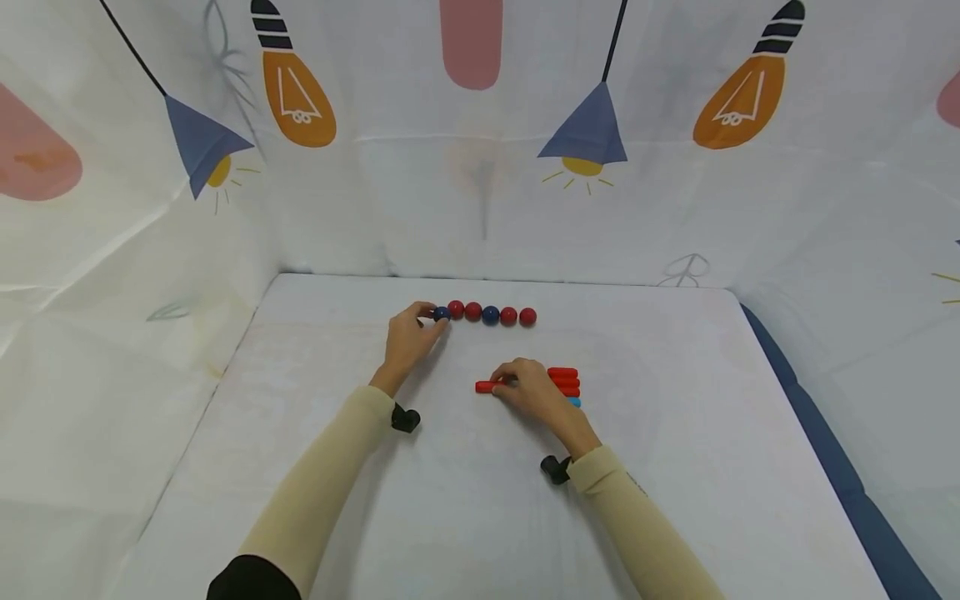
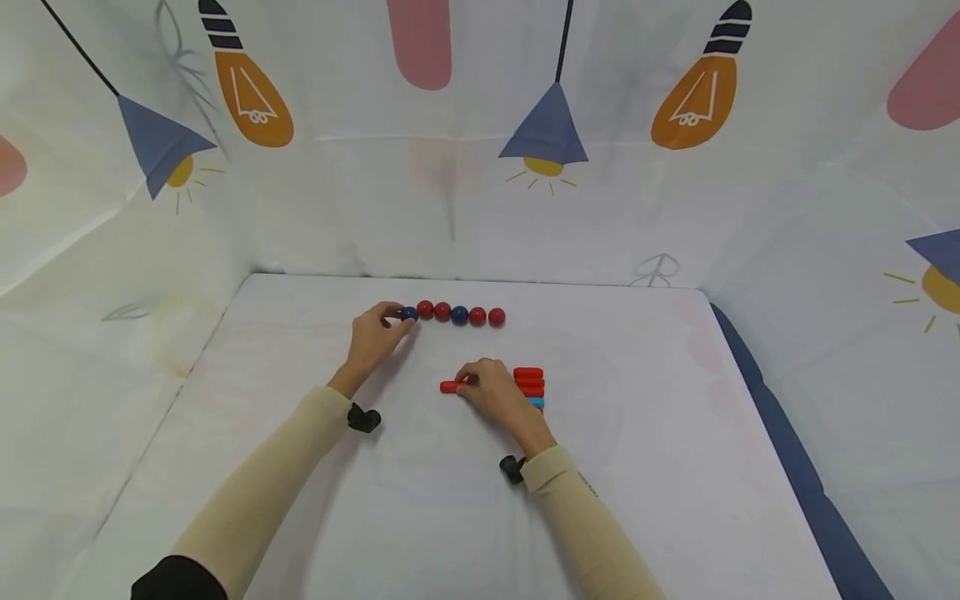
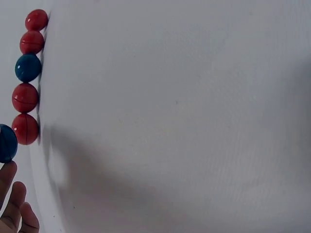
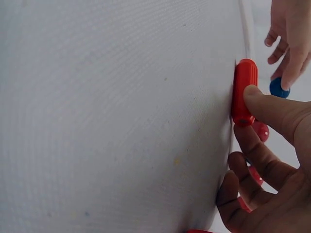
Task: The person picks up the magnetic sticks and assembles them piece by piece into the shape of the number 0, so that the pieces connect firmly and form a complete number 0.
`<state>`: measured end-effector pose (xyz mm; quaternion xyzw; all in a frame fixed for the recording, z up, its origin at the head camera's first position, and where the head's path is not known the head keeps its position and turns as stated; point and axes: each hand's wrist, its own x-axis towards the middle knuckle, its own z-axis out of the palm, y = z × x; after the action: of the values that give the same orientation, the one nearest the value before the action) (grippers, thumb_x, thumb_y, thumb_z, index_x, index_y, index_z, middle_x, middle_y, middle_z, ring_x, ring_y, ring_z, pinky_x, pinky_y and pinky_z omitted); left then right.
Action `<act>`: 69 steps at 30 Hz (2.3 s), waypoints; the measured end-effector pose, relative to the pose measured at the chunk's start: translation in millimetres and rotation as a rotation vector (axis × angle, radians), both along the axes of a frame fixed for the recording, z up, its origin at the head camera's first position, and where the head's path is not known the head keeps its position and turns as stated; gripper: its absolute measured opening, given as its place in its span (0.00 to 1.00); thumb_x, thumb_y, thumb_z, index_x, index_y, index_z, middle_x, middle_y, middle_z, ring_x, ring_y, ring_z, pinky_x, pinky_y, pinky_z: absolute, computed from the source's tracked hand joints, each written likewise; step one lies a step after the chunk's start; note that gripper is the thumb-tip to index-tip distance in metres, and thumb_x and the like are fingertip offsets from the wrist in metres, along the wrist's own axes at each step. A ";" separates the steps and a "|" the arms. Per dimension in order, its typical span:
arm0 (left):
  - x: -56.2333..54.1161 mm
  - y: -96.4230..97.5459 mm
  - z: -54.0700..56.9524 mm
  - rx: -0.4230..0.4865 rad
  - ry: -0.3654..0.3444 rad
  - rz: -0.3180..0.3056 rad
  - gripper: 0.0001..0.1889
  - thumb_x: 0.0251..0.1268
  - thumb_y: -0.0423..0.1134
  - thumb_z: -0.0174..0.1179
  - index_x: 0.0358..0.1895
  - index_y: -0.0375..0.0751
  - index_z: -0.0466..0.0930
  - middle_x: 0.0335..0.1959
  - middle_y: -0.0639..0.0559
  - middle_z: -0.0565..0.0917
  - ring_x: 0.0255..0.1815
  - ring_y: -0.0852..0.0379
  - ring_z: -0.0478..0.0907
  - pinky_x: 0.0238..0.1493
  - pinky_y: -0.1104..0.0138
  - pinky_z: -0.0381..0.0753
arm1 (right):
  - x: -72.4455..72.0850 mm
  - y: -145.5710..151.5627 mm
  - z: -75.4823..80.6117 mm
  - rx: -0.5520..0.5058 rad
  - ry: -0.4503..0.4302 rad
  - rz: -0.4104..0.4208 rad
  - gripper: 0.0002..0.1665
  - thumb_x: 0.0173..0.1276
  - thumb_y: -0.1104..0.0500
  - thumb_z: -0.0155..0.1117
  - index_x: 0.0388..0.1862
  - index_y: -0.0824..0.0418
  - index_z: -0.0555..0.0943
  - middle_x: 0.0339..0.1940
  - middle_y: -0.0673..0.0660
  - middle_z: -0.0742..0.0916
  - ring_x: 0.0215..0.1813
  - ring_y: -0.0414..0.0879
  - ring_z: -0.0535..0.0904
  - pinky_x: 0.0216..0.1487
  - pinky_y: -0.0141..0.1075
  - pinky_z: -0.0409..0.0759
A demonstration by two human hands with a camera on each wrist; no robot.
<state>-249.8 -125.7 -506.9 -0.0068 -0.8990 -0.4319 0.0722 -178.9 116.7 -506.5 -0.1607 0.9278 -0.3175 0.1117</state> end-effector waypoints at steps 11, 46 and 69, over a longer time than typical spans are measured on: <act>9.6 2.4 8.8 0.066 0.037 -0.018 0.21 0.69 0.46 0.67 0.60 0.38 0.81 0.53 0.41 0.87 0.54 0.38 0.81 0.53 0.54 0.80 | 0.7 -0.7 2.0 0.006 0.002 -0.003 0.11 0.70 0.57 0.72 0.49 0.56 0.89 0.46 0.55 0.89 0.50 0.50 0.81 0.57 0.46 0.82; 57.7 16.6 -6.6 -0.011 -0.035 -0.186 0.19 0.67 0.45 0.70 0.57 0.43 0.83 0.52 0.48 0.88 0.47 0.49 0.80 0.51 0.60 0.80 | -1.0 0.7 -1.7 -0.020 0.028 0.035 0.11 0.70 0.59 0.71 0.49 0.56 0.89 0.47 0.53 0.91 0.53 0.50 0.82 0.61 0.48 0.80; 66.6 10.6 -15.6 0.000 -0.161 -0.270 0.18 0.64 0.43 0.71 0.56 0.43 0.85 0.45 0.49 0.87 0.34 0.56 0.75 0.38 0.66 0.74 | -1.7 4.4 -0.9 -0.043 0.065 0.048 0.12 0.71 0.59 0.71 0.51 0.58 0.89 0.46 0.54 0.90 0.51 0.49 0.82 0.59 0.46 0.82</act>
<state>-183.2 -115.1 -522.5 -0.0932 -0.8928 -0.4367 -0.0587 -180.6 121.1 -507.4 -0.1955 0.9197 -0.3293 0.0858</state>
